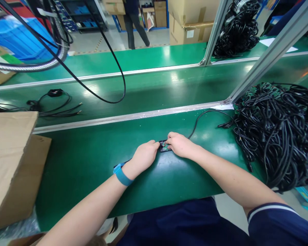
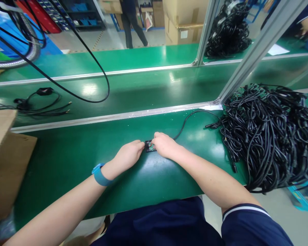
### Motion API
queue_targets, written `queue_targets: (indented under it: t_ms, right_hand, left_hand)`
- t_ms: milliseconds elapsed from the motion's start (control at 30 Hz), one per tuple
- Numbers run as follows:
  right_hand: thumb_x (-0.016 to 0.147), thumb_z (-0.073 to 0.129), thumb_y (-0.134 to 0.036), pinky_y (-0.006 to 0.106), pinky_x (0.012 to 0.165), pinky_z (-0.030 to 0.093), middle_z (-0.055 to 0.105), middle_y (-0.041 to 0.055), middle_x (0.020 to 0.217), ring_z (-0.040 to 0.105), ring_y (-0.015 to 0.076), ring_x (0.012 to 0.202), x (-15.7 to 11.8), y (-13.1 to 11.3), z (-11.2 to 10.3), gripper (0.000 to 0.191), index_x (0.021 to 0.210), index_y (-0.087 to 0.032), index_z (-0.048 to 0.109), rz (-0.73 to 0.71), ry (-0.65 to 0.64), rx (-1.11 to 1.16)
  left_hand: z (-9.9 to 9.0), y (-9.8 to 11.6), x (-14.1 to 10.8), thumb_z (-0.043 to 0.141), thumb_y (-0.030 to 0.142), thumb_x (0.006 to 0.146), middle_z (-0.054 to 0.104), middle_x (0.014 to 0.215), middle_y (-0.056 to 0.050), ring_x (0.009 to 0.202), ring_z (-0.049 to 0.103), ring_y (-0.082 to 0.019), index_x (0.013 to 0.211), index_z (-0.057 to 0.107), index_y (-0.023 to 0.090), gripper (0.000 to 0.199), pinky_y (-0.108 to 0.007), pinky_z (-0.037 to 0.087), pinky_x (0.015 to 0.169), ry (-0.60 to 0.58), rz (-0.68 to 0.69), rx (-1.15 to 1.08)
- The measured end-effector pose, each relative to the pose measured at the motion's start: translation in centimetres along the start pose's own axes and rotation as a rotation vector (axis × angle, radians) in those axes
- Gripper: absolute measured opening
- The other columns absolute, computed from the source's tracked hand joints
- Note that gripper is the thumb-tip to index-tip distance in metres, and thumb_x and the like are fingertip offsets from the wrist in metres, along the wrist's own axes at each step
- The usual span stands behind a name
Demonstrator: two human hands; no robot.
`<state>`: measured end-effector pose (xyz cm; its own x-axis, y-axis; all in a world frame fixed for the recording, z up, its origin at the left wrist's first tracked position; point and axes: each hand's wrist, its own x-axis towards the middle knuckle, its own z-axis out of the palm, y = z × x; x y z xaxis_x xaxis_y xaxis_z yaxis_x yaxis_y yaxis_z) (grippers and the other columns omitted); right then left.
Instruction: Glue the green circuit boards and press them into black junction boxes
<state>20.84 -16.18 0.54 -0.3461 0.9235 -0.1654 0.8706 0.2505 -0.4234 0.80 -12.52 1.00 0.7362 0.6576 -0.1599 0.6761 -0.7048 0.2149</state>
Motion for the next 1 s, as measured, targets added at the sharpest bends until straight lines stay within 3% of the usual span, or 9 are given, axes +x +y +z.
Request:
queue_targets:
  t_ms: [100, 200, 267, 367, 433, 567, 767, 1000]
  right_hand:
    - [0.093, 0.061, -0.017, 0.031, 0.085, 0.047, 0.063, 0.0107, 0.109, 0.061, 0.0205, 0.095, -0.1, 0.0, -0.6, 0.022, 0.109, -0.015, 0.076, 0.003, -0.025, 0.027]
    - [0.09, 0.06, -0.013, 0.033, 0.091, 0.047, 0.062, 0.0119, 0.112, 0.061, 0.0215, 0.099, -0.2, 0.1, -1.4, 0.028, 0.115, -0.013, 0.073, -0.023, -0.048, 0.062]
    - [0.089, 0.058, -0.01, 0.034, 0.094, 0.047, 0.063, 0.0119, 0.111, 0.061, 0.0219, 0.103, -0.3, 0.2, -1.9, 0.034, 0.121, -0.013, 0.07, -0.068, -0.049, 0.071]
    - [0.092, 0.055, -0.011, 0.034, 0.093, 0.047, 0.06, 0.0103, 0.109, 0.06, 0.0211, 0.102, -0.3, 0.2, -2.6, 0.041, 0.13, -0.019, 0.066, -0.158, -0.091, 0.038]
    - [0.095, 0.057, -0.019, 0.035, 0.089, 0.047, 0.058, 0.0098, 0.107, 0.059, 0.0213, 0.098, -0.1, 0.0, -3.0, 0.039, 0.133, -0.023, 0.065, -0.202, -0.154, -0.03]
    - [0.093, 0.065, -0.035, 0.034, 0.081, 0.048, 0.055, 0.0113, 0.109, 0.058, 0.0229, 0.093, 0.4, -0.5, -3.6, 0.047, 0.138, -0.024, 0.061, -0.221, -0.246, -0.177]
    - [0.092, 0.066, -0.034, 0.034, 0.077, 0.048, 0.057, 0.0123, 0.108, 0.06, 0.0236, 0.088, 0.8, -1.3, -3.8, 0.044, 0.134, -0.019, 0.063, -0.178, -0.265, -0.276]
    - [0.09, 0.069, -0.031, 0.04, 0.089, 0.05, 0.058, 0.0138, 0.112, 0.06, 0.0256, 0.098, 0.2, -0.3, -3.0, 0.048, 0.136, -0.019, 0.062, -0.216, -0.19, -0.136]
  left_hand:
    - [-0.4, 0.5, 0.1, 0.039, 0.011, 0.096, 0.058, 0.08, -0.007, 0.067, 0.056, -0.02, 0.087, 0.065, 0.016, 0.029, -0.032, 0.043, 0.063, -0.022, -0.024, 0.073]
    - [-0.5, 0.5, -0.3, 0.04, 0.014, 0.096, 0.061, 0.086, -0.01, 0.079, 0.061, -0.022, 0.086, 0.067, 0.014, 0.029, -0.035, 0.05, 0.074, 0.024, 0.009, -0.001]
    - [-0.2, 0.5, -0.8, 0.05, 0.023, 0.095, 0.064, 0.101, -0.015, 0.095, 0.063, -0.026, 0.105, 0.067, 0.01, 0.023, -0.039, 0.052, 0.087, 0.118, 0.021, -0.097]
    - [1.2, 0.6, -1.1, 0.069, 0.039, 0.085, 0.059, 0.13, -0.021, 0.117, 0.057, -0.034, 0.146, 0.039, 0.007, 0.075, -0.048, 0.05, 0.098, 0.271, 0.038, -0.206]
    - [2.4, 0.6, -0.9, 0.073, 0.042, 0.083, 0.057, 0.134, -0.021, 0.119, 0.056, -0.035, 0.154, 0.024, 0.011, 0.091, -0.051, 0.05, 0.099, 0.323, 0.053, -0.254]
    - [3.9, 0.4, -0.3, 0.07, 0.03, 0.087, 0.063, 0.125, -0.016, 0.113, 0.058, -0.031, 0.148, 0.033, 0.016, 0.073, -0.049, 0.051, 0.097, 0.385, 0.036, -0.313]
    - [2.7, 0.6, -0.4, 0.066, 0.026, 0.09, 0.065, 0.118, -0.012, 0.099, 0.057, -0.026, 0.123, 0.054, 0.017, 0.036, -0.044, 0.051, 0.09, 0.331, 0.091, -0.339]
    - [2.6, 0.5, -0.3, 0.065, 0.026, 0.091, 0.063, 0.122, -0.012, 0.102, 0.057, -0.025, 0.124, 0.055, 0.017, 0.035, -0.045, 0.049, 0.095, 0.318, 0.099, -0.341]
